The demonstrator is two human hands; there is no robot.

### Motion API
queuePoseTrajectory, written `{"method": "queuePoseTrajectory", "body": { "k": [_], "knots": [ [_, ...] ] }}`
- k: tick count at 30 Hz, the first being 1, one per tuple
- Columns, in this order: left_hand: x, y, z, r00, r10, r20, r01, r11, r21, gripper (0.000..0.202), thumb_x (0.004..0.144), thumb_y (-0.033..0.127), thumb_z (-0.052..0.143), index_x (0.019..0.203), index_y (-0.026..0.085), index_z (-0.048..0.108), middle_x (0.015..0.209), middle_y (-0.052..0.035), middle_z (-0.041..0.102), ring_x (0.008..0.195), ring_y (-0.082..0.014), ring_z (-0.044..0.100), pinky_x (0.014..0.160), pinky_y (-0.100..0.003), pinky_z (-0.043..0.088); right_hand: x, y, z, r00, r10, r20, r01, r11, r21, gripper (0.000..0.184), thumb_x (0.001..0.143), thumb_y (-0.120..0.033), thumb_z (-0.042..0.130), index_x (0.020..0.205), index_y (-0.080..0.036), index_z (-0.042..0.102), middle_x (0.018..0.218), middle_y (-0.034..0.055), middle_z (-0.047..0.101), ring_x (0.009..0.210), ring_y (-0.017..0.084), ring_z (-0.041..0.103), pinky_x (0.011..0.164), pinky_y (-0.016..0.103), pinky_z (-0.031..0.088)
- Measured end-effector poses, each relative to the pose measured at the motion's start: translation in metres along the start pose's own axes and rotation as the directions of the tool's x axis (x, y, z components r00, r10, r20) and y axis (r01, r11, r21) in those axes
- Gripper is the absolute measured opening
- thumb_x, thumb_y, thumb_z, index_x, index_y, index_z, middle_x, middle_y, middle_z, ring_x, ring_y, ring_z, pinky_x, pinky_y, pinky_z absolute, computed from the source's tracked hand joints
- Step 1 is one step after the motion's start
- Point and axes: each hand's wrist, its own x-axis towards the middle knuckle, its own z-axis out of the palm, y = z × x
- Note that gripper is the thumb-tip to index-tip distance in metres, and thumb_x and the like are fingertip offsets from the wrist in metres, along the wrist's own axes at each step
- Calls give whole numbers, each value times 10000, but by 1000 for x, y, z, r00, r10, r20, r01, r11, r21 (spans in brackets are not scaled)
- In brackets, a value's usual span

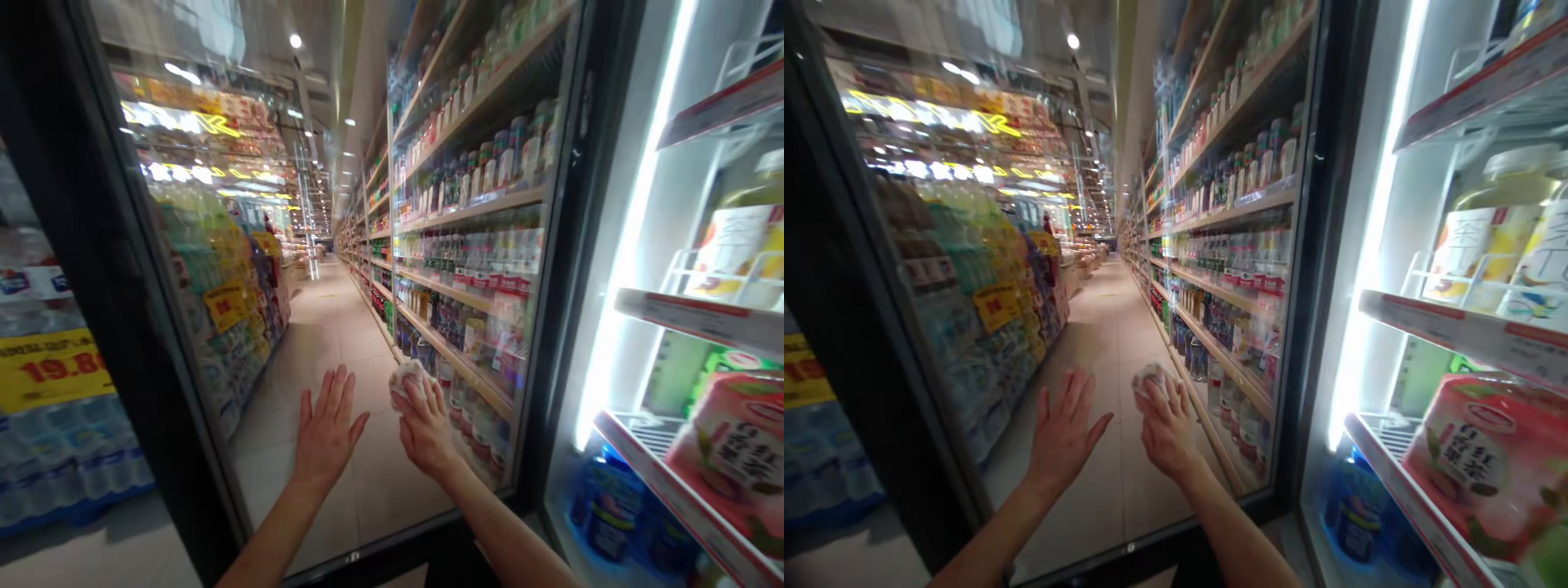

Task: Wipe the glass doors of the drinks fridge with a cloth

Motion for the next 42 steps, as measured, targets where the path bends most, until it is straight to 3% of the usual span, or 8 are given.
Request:
{"method": "queuePoseTrajectory", "body": {
  "k": [6, 13, 20, 27, 32, 35, 39, 42],
  "knots": [
    [-1, 1, 1, 1000, 5, -17, -5, 1000, -7, 680, 873, 312, 498, 1440, 96, 192, 1355, -184, 461, 1380, -229, 227, 1144, -477, 113, -4, 51, -11, 892, 354, -280, -395, 912, -109, 633, 877, -149, 403, 1460, -273, 188, 1547, 89, 137, 1399, 330, 192, 1032, 617, 305],
    [-2, 0, 2, 1000, -14, -5, 14, 1000, -16, 719, 870, 331, 508, 1452, 116, 145, 1375, -184, 432, 1369, -244, 258, 1139, -491, 114, 2, -2, 3, 998, 50, -35, -49, 999, 5, 606, 833, -129, 427, 1416, -254, 318, 1504, 48, 287, 1400, 293, 207, 1089, 538, 294],
    [0, 2, 3, 999, 3, -52, -2, 1000, 21, 683, 884, 335, 483, 1441, 89, 172, 1352, -177, 468, 1397, -215, 171, 1142, -477, 117, -2, 44, -10, 929, 271, -251, -301, 950, -88, 632, 867, -140, 416, 1454, -251, 210, 1545, 89, 148, 1396, 323, 197, 1044, 599, 308],
    [-1, 2, 3, 1000, -2, -31, 4, 999, 43, 702, 871, 330, 512, 1440, 87, 178, 1358, -187, 459, 1398, -230, 174, 1134, -488, 139, 6, 3, 3, 996, 44, -79, -46, 999, -22, 598, 836, -128, 429, 1415, -234, 322, 1509, 48, 279, 1407, 288, 182, 1094, 516, 293],
    [1, 4, 2, 998, -26, -50, 26, 1000, -3, 694, 880, 347, 496, 1445, 110, 171, 1349, -173, 474, 1388, -220, 216, 1140, -473, 130, 2, 57, -9, 928, 254, -271, -288, 953, -92, 607, 865, -143, 424, 1439, -252, 260, 1539, 76, 184, 1407, 294, 182, 1074, 565, 282],
    [1, 4, 2, 998, -22, -59, 22, 1000, -1, 686, 881, 347, 491, 1442, 105, 179, 1343, -173, 483, 1396, -213, 187, 1141, -472, 124, 10, 57, -12, 868, 364, -339, -407, 912, -62, 601, 871, -148, 413, 1445, -208, 245, 1543, 116, 142, 1407, 314, 166, 1060, 595, 280],
    [-1, 3, 3, 999, 2, -42, 0, 999, 44, 693, 873, 326, 506, 1436, 79, 188, 1353, -191, 465, 1404, -223, 150, 1134, -486, 139, 14, 14, -5, 980, 153, -126, -158, 987, -31, 556, 848, -146, 423, 1397, -194, 353, 1510, 82, 267, 1411, 304, 159, 1092, 542, 277],
    [-1, 2, 2, 999, 5, -35, -3, 999, 53, 705, 867, 314, 519, 1439, 82, 177, 1368, -192, 445, 1401, -230, 157, 1132, -491, 148, 6, 14, -5, 999, -36, -39, 36, 999, 2, 516, 833, -136, 426, 1343, -216, 435, 1460, 42, 374, 1406, 278, 190, 1108, 498, 279]
  ]
}}
